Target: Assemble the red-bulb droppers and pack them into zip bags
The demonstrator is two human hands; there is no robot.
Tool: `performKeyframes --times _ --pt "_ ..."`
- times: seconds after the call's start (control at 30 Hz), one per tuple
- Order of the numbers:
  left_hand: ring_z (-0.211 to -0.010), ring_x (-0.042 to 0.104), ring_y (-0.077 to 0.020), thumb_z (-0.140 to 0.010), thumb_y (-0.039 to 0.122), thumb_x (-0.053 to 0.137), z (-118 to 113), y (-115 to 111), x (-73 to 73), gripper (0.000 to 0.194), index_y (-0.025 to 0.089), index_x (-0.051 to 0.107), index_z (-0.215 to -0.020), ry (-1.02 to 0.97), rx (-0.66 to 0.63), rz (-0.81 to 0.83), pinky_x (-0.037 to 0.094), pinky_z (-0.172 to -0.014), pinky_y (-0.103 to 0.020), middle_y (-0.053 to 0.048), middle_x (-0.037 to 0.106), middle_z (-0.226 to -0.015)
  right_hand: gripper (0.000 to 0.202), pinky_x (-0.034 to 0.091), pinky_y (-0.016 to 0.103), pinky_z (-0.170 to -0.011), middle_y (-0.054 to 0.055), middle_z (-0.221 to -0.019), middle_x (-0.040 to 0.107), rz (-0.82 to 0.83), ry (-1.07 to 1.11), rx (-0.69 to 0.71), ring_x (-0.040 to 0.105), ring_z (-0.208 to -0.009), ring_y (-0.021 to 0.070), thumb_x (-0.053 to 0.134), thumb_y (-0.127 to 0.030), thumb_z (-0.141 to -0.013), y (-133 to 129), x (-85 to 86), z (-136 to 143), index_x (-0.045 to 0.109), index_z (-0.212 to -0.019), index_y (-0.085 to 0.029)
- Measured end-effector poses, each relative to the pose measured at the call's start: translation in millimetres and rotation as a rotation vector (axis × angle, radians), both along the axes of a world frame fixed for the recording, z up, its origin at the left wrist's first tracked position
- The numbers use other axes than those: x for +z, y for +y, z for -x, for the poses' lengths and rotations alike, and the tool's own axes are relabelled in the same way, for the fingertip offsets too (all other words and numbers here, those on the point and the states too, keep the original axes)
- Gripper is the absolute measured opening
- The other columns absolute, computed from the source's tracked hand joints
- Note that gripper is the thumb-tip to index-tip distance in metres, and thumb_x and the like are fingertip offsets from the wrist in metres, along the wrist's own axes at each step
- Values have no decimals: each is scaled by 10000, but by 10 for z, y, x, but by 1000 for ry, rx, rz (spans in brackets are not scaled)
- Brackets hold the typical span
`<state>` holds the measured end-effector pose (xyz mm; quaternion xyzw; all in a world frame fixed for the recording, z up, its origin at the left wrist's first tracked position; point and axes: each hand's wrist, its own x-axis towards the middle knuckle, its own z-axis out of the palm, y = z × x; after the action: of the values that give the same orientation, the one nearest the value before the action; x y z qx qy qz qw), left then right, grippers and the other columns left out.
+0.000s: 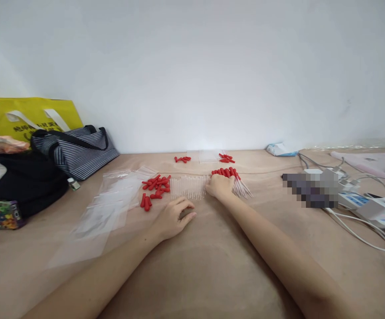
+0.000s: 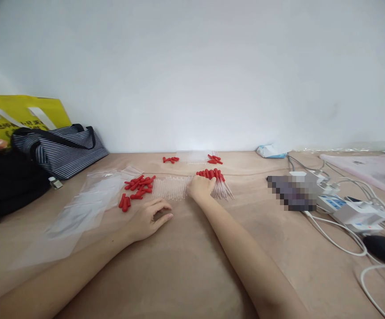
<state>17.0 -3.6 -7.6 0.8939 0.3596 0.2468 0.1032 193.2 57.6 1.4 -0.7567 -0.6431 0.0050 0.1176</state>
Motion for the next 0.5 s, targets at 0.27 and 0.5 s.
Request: performKeyframes --times 0.27,0.5 --pt "-732 515 -194 -771 309 473 523 56 72 152 170 507 -719 31 463 -416 407 -700 -319 -45 534 -733 248 213 407 -785 137 -810 646 39 -27 20 587 -773 238 418 -233 -748 25 -21 16 641 -788 -132" --pt "-625 529 -175 -734 344 476 702 -44 119 168 191 409 -723 219 694 -118 401 -559 -274 -15 519 -719 254 221 398 -775 150 -795 645 -2 -27 60 585 -743 231 397 -186 -755 -35 2 28 638 -773 -110"
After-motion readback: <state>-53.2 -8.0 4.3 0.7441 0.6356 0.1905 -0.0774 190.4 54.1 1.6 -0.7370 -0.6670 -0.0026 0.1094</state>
